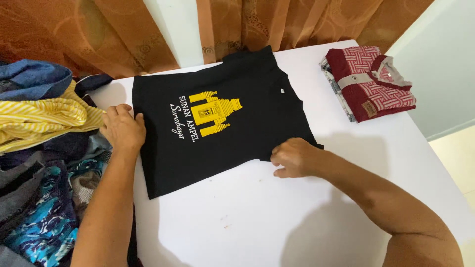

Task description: Folding various items of clothing, including a t-shirt and underwear, on a white surface.

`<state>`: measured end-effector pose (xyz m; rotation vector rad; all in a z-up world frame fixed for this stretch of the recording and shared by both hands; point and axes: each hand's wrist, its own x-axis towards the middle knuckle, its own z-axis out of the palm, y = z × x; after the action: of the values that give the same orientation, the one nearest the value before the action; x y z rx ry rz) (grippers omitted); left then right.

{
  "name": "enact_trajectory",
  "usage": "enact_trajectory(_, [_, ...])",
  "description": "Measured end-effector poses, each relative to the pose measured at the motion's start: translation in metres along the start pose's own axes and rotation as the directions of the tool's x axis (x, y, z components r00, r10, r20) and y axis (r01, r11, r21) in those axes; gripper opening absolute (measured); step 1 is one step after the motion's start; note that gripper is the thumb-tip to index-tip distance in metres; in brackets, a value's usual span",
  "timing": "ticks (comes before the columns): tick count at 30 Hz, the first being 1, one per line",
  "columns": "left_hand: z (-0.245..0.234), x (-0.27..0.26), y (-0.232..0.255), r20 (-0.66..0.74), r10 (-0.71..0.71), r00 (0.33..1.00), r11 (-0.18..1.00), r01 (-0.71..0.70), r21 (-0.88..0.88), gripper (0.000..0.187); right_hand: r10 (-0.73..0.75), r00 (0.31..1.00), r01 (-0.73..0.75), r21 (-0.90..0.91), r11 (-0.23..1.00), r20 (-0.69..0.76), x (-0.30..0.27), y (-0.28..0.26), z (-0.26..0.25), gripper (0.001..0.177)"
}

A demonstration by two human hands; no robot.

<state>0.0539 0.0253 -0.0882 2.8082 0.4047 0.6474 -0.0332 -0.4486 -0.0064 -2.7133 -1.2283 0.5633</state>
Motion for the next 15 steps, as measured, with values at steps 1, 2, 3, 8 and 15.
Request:
enact_trajectory(1, [-0.007,-0.004,0.007,-0.003,0.0,1.0,1.0,0.0,-0.002,0.035,0.001,1.0,-0.001,-0.003,1.0,-0.002,-0.003,-0.001,0.002,0.021])
enact_trajectory(2, [-0.015,-0.008,0.012,-0.012,0.049,0.999,0.999,-0.049,0.0,0.039,-0.042,0.988,0.024,-0.118,0.993,-0.147,-0.006,-0.002,0.004,0.018])
enact_trajectory(3, [-0.022,-0.013,0.018,-0.021,0.097,0.995,0.995,-0.097,0.004,0.042,-0.099,0.954,0.031,-0.233,0.972,-0.284,-0.008,-0.003,0.007,0.017])
enact_trajectory(8, [-0.057,-0.037,0.051,0.291,0.182,0.939,0.971,-0.218,0.098,0.044,-0.22,0.84,0.026,-0.367,0.93,-0.496,-0.006,0.006,0.018,0.007])
enact_trajectory(15, [-0.079,-0.048,0.059,0.561,0.138,0.816,0.956,-0.258,0.14,0.057,-0.068,0.95,-0.057,-0.382,0.922,-0.304,0.003,0.003,0.0,0.007])
